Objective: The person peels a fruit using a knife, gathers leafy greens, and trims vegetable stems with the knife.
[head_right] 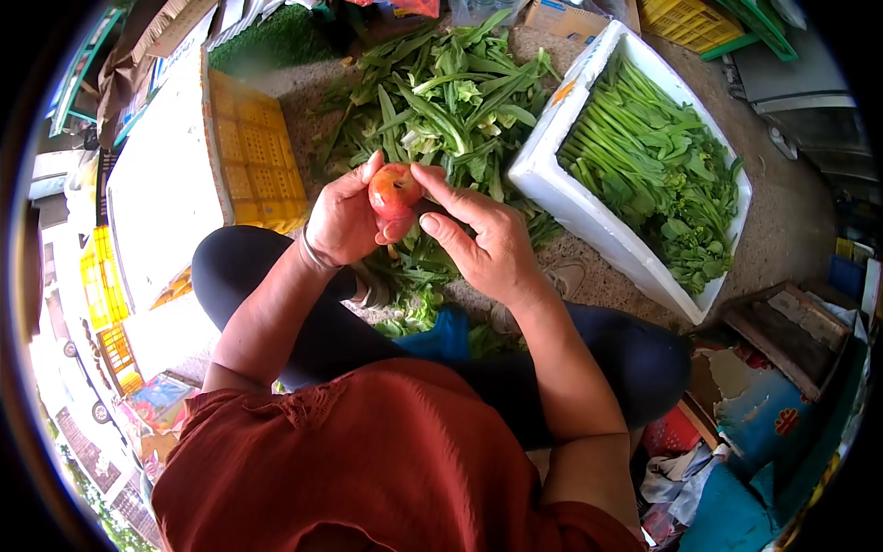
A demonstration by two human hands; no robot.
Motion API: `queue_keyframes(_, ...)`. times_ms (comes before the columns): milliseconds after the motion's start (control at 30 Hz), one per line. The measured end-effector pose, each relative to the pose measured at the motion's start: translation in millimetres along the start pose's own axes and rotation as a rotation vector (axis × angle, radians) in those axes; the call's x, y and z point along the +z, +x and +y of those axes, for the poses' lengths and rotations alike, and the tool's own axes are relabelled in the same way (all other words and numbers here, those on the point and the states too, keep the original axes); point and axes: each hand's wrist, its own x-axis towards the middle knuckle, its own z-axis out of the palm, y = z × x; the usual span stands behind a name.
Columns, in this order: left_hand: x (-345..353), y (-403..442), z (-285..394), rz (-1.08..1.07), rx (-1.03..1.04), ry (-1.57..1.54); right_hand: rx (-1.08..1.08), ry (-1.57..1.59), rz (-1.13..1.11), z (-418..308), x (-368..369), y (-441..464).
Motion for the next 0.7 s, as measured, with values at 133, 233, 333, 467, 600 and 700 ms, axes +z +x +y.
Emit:
queue_keyframes(133,-6,0,-1,-0.041,-0.051,-0.02,0.014,0.019,-0.089,4,-2,-1)
queue_keyframes(233,-8,-1,-2,-0.035,-0.051,-0.059,0.029,0.05,-0.092,7,-2,-1)
queue_keyframes(333,-3,-1,-1,-0.021,-0.053,-0.068,0.06,0.086,-0.08,6,-2,-2)
queue_keyframes(467,-6,1,-1,-0.043,-0.043,-0.018,0.09,0.11,-0.019,10,5,-2)
queue_keyframes(600,-11,5,-3,-0.102,-0.024,-0.003,0.044,0.099,0.027,14,7,-2)
queue_keyframes(700,4,4,-2,-0.01,0.124,0.023,0.093,0.034,0.049,16,8,-3)
